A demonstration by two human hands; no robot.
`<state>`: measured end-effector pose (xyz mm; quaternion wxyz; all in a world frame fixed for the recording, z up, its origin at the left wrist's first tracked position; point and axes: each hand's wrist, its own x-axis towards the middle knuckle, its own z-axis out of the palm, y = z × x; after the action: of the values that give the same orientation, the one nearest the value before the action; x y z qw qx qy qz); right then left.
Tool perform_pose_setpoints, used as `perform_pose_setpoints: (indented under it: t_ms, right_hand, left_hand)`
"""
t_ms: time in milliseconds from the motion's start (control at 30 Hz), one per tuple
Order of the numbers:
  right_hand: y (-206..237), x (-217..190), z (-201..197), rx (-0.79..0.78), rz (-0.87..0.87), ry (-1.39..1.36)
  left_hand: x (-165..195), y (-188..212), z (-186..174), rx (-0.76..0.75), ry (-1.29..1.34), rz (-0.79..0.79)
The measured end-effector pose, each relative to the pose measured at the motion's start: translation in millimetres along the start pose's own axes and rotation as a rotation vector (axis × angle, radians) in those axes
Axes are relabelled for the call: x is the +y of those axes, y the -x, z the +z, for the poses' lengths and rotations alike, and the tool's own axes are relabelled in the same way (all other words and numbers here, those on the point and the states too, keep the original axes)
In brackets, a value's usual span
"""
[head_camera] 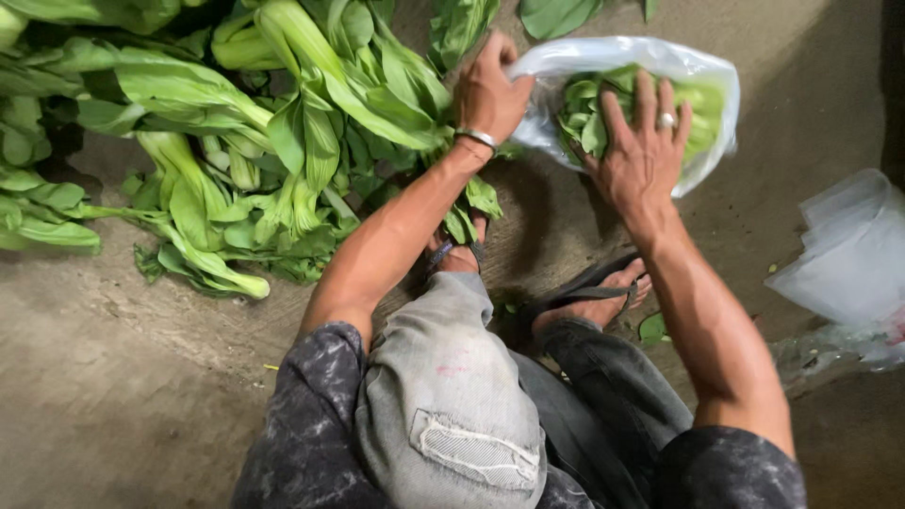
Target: The person sits on the floor among piles of leafy green vegetables, opens a clear plastic bag and lines a plastic basket with it. They then pick up bok choy one at a time and place the vegetables into the lined basket, arranging them by hand.
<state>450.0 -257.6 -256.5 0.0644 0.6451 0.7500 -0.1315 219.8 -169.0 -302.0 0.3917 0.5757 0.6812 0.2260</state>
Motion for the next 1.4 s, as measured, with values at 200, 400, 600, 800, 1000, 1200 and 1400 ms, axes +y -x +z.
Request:
perform_pose_setpoints:
  t_ms: [200,400,600,800,1000,1200,1400]
  right_hand:
    - [11.7,2.4,6.9,0.125,0.149,-0.089]
    - [8.4,8.5,14.1,0.180,-0.003,0.028]
    - [12.0,-4.2,6.2,0.239,0.034,-0.109]
    - [-2.0,-8.3,-7.3,0.141,-0.150,-0.141]
    - [-6.4,-16.2,-18.0,0.302,-0.315,-0.122]
    - [-52.3,-8.7,-37.7,0.176,-0.427,-0.314]
    - [-70.1,-15.5,-32.0,0.117,-0.526,-0.359]
  left_hand:
    - [-11.7,41.0,25.0,-0.105,0.273,-0.082]
    - [-36.2,27.6,58.5,0.009,0.111,-0.185]
    - [-26.2,8.9,51.7,-0.049,-0.044,-0.015]
    - [-18.6,-17.1,47.5,0.040,-0.197,-0.009]
    - [-18.5,-28.6,45.2,0.195,-0.104,0.379]
    - [-12.7,-41.7,53.2,0.056,-0.289,0.488]
    - [-5.2,-60.1,45.5,0.029,-0.376,0.521]
